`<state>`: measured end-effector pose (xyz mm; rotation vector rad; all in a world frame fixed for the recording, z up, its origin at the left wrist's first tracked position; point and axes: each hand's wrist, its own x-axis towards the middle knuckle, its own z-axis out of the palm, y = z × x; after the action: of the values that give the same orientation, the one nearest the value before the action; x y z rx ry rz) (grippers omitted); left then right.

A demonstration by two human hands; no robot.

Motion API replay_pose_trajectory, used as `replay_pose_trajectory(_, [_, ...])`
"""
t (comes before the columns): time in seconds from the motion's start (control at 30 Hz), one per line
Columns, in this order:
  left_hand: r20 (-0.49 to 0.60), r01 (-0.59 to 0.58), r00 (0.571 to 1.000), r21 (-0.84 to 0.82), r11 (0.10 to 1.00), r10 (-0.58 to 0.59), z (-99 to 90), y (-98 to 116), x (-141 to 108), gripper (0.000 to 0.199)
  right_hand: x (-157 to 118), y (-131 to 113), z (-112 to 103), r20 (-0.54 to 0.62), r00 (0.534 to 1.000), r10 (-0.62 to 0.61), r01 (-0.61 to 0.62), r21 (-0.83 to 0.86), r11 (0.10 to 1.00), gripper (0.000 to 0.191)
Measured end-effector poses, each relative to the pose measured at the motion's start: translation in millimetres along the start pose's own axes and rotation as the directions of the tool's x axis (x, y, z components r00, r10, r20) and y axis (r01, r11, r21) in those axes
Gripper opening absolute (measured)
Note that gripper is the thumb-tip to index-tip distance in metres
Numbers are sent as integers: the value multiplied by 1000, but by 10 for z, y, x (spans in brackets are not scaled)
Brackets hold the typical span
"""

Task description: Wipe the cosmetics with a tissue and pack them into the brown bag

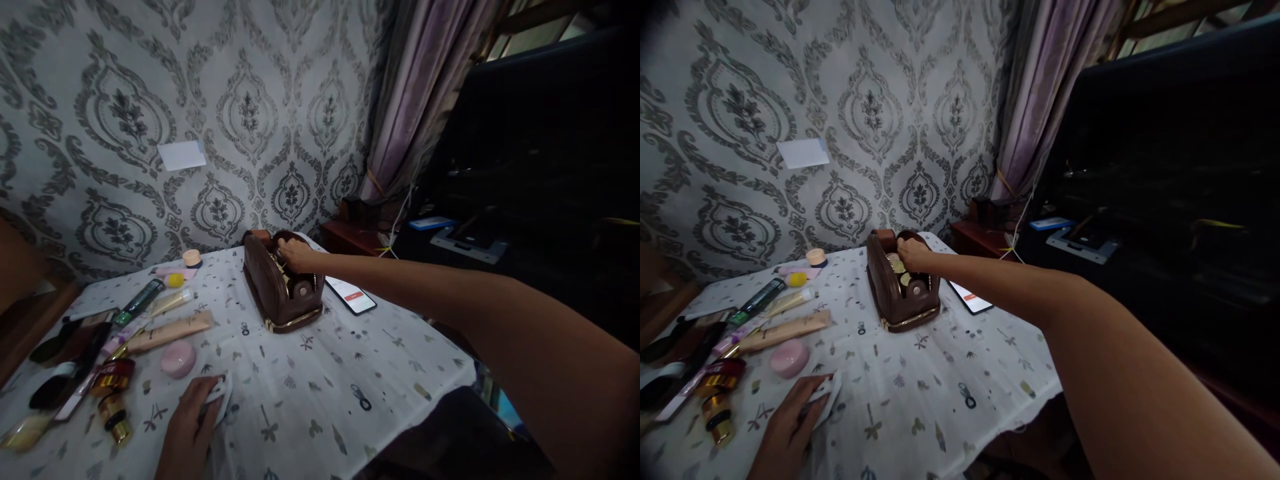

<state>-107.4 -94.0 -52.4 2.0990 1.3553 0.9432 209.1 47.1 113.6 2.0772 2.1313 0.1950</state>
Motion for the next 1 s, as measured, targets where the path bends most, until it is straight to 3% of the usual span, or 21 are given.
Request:
replay_pose_trajectory(0.37, [13, -34, 999, 20, 999, 34, 48, -88, -48, 37, 12, 55, -25, 119, 985, -129, 141, -100, 985, 31])
replay_pose_trajectory(0.5, [11, -60, 998, 20, 998, 60, 57, -149, -58, 37, 48, 77, -45, 171, 975, -143, 169, -150, 974, 36])
replay_pose_trajectory(0.63, [90, -109, 990, 39, 993, 105, 16, -201, -39, 36, 128, 74, -76, 192, 970, -149, 186, -192, 963, 49])
replay_pose_trajectory(0.8, [106, -127, 987, 87, 988, 117, -18, -210, -34, 36, 287, 37, -103, 229, 962, -147, 202, -238, 950, 44])
replay_pose_trajectory(1.0, [124, -149, 983, 115, 982, 135, -12, -225, -42, 36, 307, 92, -21, 210, 964, -160, 213, -259, 942, 51])
